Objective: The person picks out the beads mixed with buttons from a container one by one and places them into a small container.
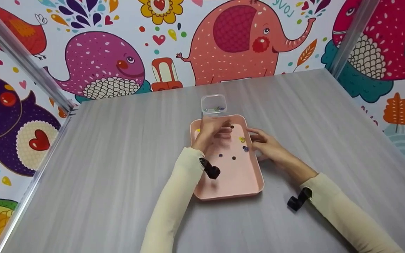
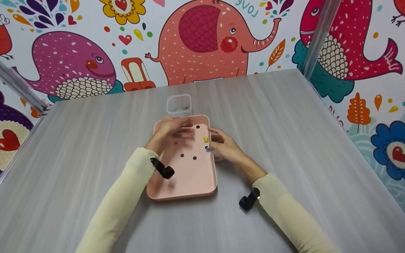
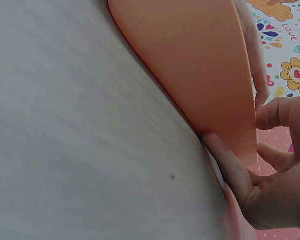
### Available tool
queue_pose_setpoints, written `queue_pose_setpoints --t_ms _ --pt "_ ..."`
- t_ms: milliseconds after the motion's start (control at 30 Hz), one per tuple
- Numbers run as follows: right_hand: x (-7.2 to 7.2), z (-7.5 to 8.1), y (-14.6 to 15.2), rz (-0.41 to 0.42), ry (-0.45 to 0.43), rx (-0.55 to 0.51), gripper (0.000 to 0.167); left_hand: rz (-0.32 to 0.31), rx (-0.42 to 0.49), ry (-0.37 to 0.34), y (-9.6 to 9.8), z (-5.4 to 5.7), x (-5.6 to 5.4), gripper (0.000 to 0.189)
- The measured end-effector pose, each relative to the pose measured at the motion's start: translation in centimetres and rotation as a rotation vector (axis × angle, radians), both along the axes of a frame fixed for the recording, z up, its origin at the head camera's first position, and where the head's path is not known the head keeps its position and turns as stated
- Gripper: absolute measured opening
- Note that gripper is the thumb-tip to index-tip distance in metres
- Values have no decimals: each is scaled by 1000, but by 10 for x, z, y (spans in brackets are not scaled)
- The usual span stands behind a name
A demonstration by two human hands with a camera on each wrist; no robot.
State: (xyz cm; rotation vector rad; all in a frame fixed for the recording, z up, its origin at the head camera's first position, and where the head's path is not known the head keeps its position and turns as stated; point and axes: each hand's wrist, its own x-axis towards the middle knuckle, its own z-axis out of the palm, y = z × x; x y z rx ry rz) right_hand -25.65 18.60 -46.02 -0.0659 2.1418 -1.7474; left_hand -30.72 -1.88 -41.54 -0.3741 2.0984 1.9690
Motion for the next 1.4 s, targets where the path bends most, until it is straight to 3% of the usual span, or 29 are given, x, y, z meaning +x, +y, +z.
queue_pose_setpoints --t_ms 267,500,700,1100,1400 --pt "1 0 3 27 16 -14 64 23 3 68 -8 11 6 22" --pt "1 0 1 24 21 -16 64 3 -2 111 -16 21 4 25" --pt "1 -1 1 20 16 -32 66 34 -17 123 -22 26 -2 28" --pt "2 -1 2 17 17 -14 68 123 -41 117 -40 29 -15 24" --pt "1 -1 0 10 4 -21 67 160 -81 176 -44 26 -18 24"
